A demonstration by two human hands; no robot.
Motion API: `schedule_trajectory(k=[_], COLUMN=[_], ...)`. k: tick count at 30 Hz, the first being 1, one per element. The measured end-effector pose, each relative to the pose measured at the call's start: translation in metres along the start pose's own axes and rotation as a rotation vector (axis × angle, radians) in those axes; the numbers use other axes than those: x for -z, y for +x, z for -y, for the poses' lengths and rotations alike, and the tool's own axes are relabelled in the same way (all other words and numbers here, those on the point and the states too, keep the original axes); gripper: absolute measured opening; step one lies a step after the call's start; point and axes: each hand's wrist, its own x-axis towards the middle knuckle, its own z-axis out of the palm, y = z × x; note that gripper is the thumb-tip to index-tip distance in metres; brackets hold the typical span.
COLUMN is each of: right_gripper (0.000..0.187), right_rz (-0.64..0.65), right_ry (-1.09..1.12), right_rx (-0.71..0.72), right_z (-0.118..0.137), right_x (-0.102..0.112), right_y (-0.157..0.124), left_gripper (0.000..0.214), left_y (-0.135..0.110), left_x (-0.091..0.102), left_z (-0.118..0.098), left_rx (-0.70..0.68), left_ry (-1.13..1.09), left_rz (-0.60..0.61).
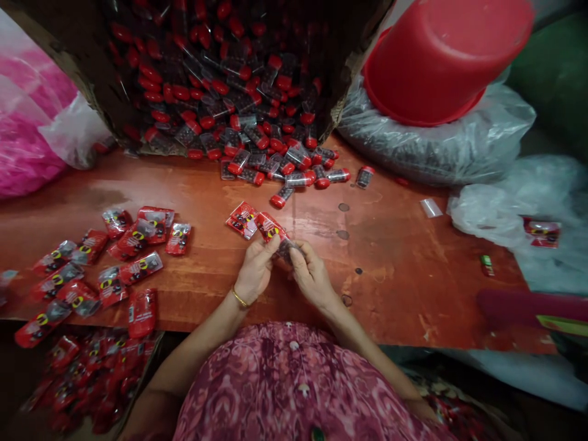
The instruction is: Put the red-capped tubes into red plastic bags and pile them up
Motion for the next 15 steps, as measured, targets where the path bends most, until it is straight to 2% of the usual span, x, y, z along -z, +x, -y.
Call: schedule_trajectory(k=[2,4,9,15], right_gripper=[0.033,0.036,0.028,0.033], right_rz=[0.045,0.037,-0.132,-0.128], right_ry=[0.123,0.218,0.131,0.272], right_rx=[-0.063,-0.101,-0.074,-0.125], right_z=[0.000,0.001,0.004,0.002], right_x=[-0.001,-0.002,-0.004,-0.002], right_y=[0.000,-0.002,-0.002,0.009], left_gripper=[0.031,0.033,0.032,0.033], left_y=[0.003,0.004,0.000,-0.005], left_x=[0.002,0.003,-0.003,-0.001], left_z=[-0.001,0.000,0.008,0.008], left_rx=[0.007,0.012,0.008,0.096], left_ry=[-0.002,-0.005,0.054,0.002], left_rz=[-0.049,-0.067,0.009,0.087])
